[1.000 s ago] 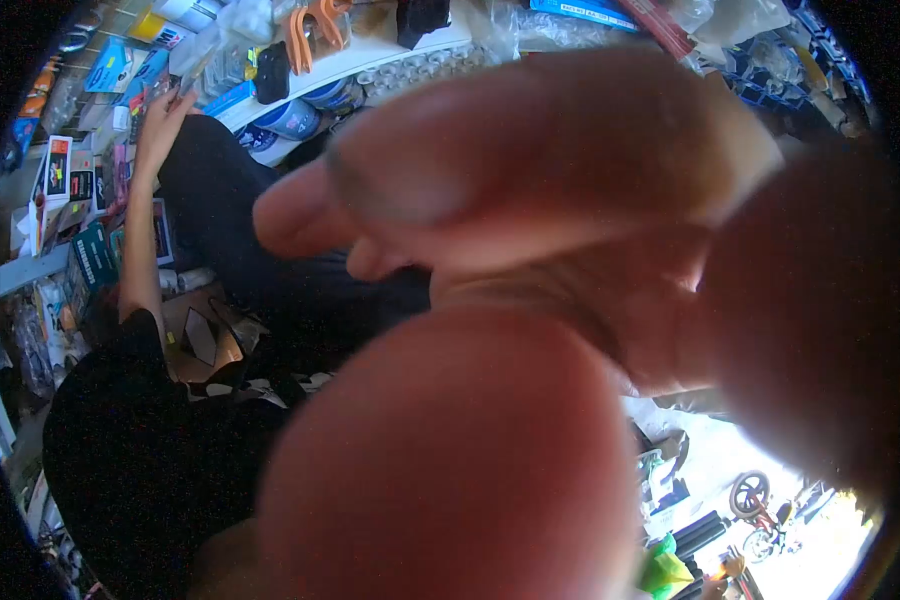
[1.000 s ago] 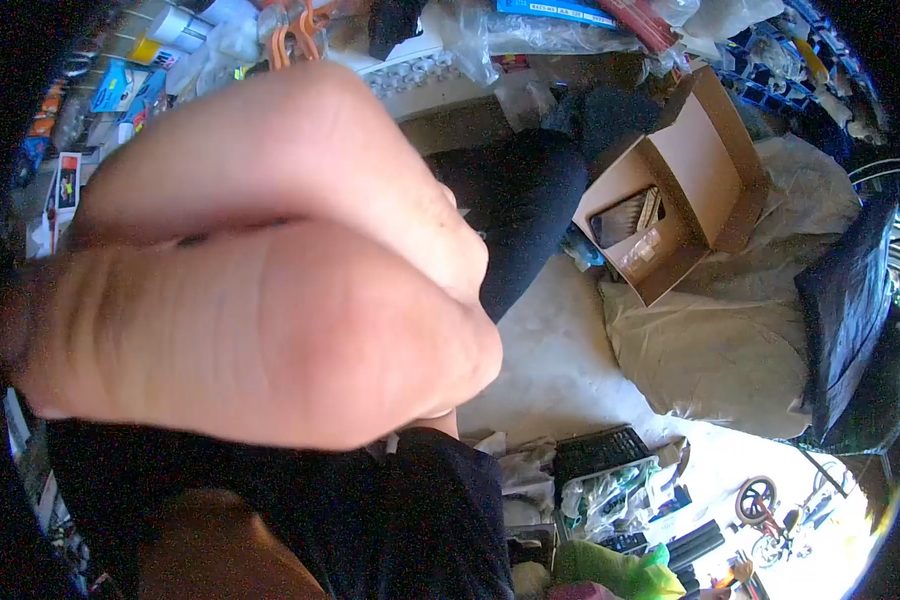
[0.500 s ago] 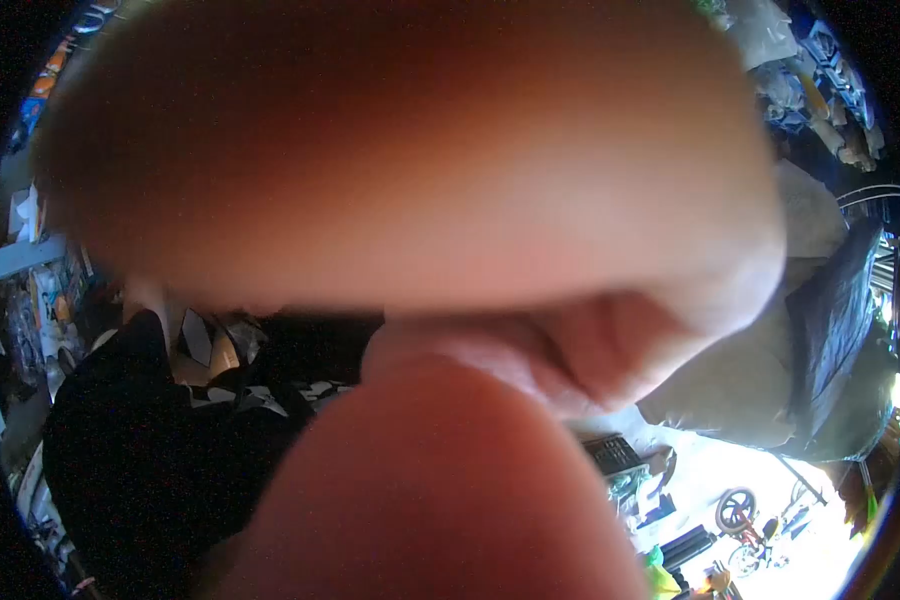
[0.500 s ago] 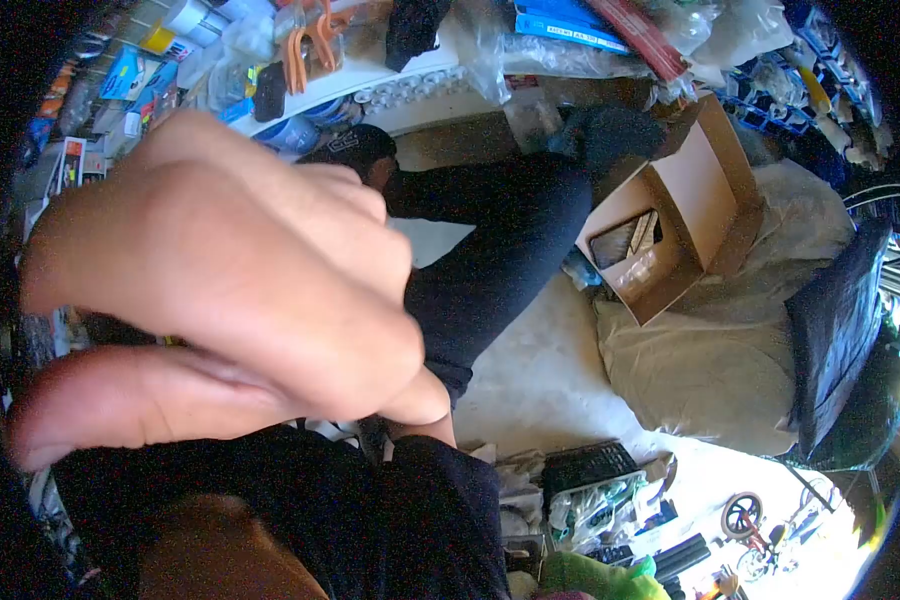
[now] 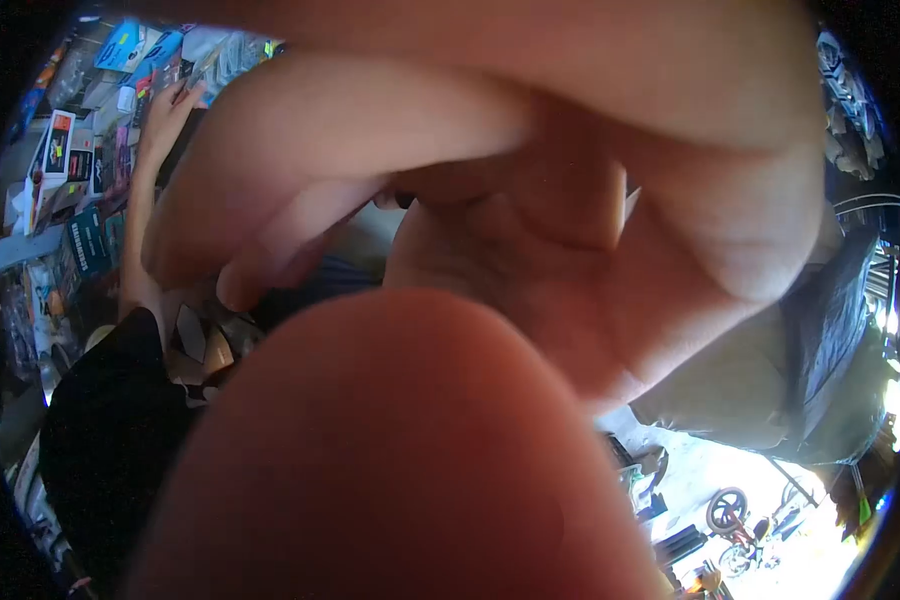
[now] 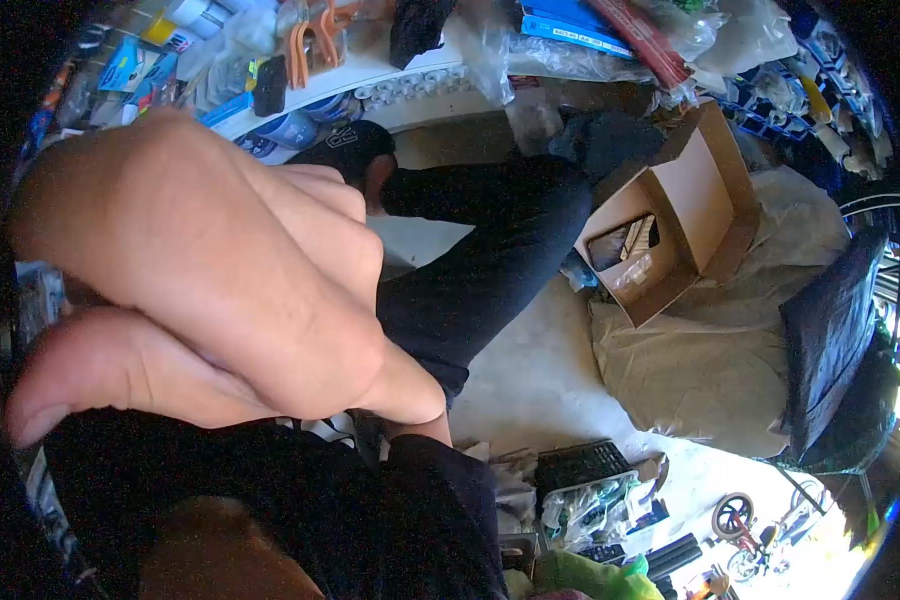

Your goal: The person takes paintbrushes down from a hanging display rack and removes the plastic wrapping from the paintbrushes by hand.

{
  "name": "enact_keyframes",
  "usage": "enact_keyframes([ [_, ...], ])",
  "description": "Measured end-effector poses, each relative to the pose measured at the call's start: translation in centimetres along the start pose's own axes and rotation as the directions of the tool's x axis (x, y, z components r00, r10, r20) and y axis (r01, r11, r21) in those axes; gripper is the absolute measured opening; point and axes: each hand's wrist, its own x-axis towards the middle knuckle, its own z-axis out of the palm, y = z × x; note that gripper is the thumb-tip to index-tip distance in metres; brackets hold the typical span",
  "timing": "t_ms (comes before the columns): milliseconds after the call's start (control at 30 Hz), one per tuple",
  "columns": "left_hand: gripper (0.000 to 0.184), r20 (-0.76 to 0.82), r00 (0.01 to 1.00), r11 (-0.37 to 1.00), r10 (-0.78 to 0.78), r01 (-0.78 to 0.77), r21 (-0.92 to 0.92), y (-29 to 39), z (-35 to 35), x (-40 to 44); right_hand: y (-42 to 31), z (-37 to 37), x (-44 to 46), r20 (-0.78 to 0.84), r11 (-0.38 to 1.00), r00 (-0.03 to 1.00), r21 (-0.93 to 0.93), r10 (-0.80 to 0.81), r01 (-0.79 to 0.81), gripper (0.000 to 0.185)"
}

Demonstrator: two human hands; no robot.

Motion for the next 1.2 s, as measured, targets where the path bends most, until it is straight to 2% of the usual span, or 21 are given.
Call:
enact_keyframes([
  [200, 0.043, -0.015, 0.995, 0.993, 0.097, -0.098, -0.071, -0.8, -0.1, -0.2, -0.7, -0.6, 0.0, -0.083, 0.998, 0.997, -0.060, -0.005, 0.000, 0.043],
  [267, 0.040, -0.065, 0.982, 0.974, 0.177, -0.184, -0.129, -1.8, 0.6, 0.1, -1.1, -1.2, 1.2, -0.131, 0.994, 0.990, -0.104, -0.047, 0.033, 0.043],
  [333, 0.041, -0.065, 0.989, 0.990, 0.131, -0.134, -0.047, -1.7, 0.4, -0.1, -1.3, -2.4, 0.8, -0.162, 0.986, 0.981, -0.142, -0.112, 0.089, 0.043],
  [367, 0.039, -0.067, 0.993, 0.984, 0.096, -0.105, -0.147, -3.1, 0.9, 0.8, -1.6, -2.9, 1.1, -0.179, 0.979, 0.974, -0.175, -0.139, 0.108, 0.043],
  [400, 0.039, -0.042, 0.995, 0.984, 0.092, -0.098, -0.149, -2.1, 0.8, 1.1, -1.8, -3.4, 1.5, -0.209, 0.971, 0.965, -0.210, -0.161, 0.116, 0.043],
  [433, 0.039, 0.022, 0.998, 0.954, -0.059, 0.063, -0.292, -0.9, 0.6, 0.0, -2.1, -3.6, 1.7, -0.234, 0.965, 0.958, -0.239, -0.164, 0.107, 0.043],
  [500, 0.039, -0.034, 0.998, 0.998, 0.061, -0.061, -0.004, -0.5, 0.2, -0.1, -2.1, -4.9, 3.2, -0.264, 0.943, 0.939, -0.302, -0.223, 0.139, 0.043],
  [533, 0.040, -0.062, 0.996, 0.996, 0.062, -0.067, -0.066, 0.0, 0.3, -0.5, -2.3, -5.5, 3.8, -0.265, 0.932, 0.931, -0.327, -0.250, 0.157, 0.043],
  [567, 0.037, -0.080, 0.996, 0.999, 0.026, -0.028, -0.021, -2.1, 0.5, 0.0, -2.0, -5.9, 4.8, -0.272, 0.918, 0.922, -0.358, -0.276, 0.169, 0.043],
  [633, 0.030, -0.048, 0.999, 0.997, -0.004, 0.001, -0.073, 0.9, -0.1, -1.5, -1.2, -7.4, 7.0, -0.299, 0.896, 0.895, -0.398, -0.330, 0.198, 0.043],
  [700, 0.023, -0.091, 0.996, 0.988, 0.020, -0.033, -0.153, 0.7, 0.4, -2.1, -0.6, -9.1, 9.6, -0.315, 0.885, 0.881, -0.418, -0.354, 0.206, 0.043],
  [733, 0.023, -0.122, 0.990, 0.992, 0.065, -0.077, -0.095, 2.3, -0.6, -2.4, -0.2, -9.6, 11.2, -0.319, 0.880, 0.875, -0.425, -0.365, 0.212, 0.043],
  [767, 0.022, -0.081, 0.997, 0.985, -0.016, 0.001, -0.175, 1.9, -0.3, -2.6, -0.5, -10.3, 12.2, -0.327, 0.877, 0.869, -0.431, -0.370, 0.212, 0.043],
  [800, 0.024, -0.105, 0.994, 0.988, -0.034, 0.017, -0.152, 3.2, -0.4, -3.0, -0.6, -10.9, 13.4, -0.331, 0.873, 0.865, -0.441, -0.376, 0.210, 0.043],
  [867, 0.026, -0.031, 0.999, 0.998, -0.044, 0.045, 0.051, 2.9, -1.0, -2.5, -1.0, -12.1, 14.9, -0.335, 0.856, 0.859, -0.476, -0.388, 0.200, 0.043],
  [967, 0.026, -0.123, 0.992, 0.987, -0.014, -0.007, -0.163, 2.8, -0.8, -3.7, -1.2, -13.0, 16.3, -0.348, 0.837, 0.855, -0.521, -0.385, 0.165, 0.043],
  [1000, 0.026, -0.132, 0.991, 0.987, -0.017, -0.005, -0.160, 2.0, -1.2, -3.8, -1.3, -13.1, 16.5, -0.357, 0.835, 0.849, -0.526, -0.391, 0.163, 0.043],
  [1067, 0.025, -0.116, 0.993, 0.941, -0.007, -0.032, -0.336, 1.0, -0.1, -3.9, -2.2, -13.7, 16.0, -0.357, 0.822, 0.836, -0.541, -0.417, 0.179, 0.043],
  [1100, 0.022, -0.190, 0.981, 0.952, 0.031, -0.086, -0.293, 2.2, 0.0, -4.1, -3.0, -13.5, 15.3, -0.342, 0.811, 0.832, -0.551, -0.436, 0.198, 0.043],
  [1167, 0.021, -0.169, 0.984, 0.982, 0.055, -0.084, -0.170, 0.9, 0.3, -2.9, -4.8, -12.7, 13.3, -0.325, 0.785, 0.835, -0.591, -0.443, 0.186, 0.043],
  [1200, 0.024, -0.205, 0.976, 0.995, -0.072, 0.056, -0.083, 0.6, 0.3, -3.3, -5.2, -11.7, 12.3, -0.324, 0.790, 0.852, -0.594, -0.411, 0.155, 0.043],
])
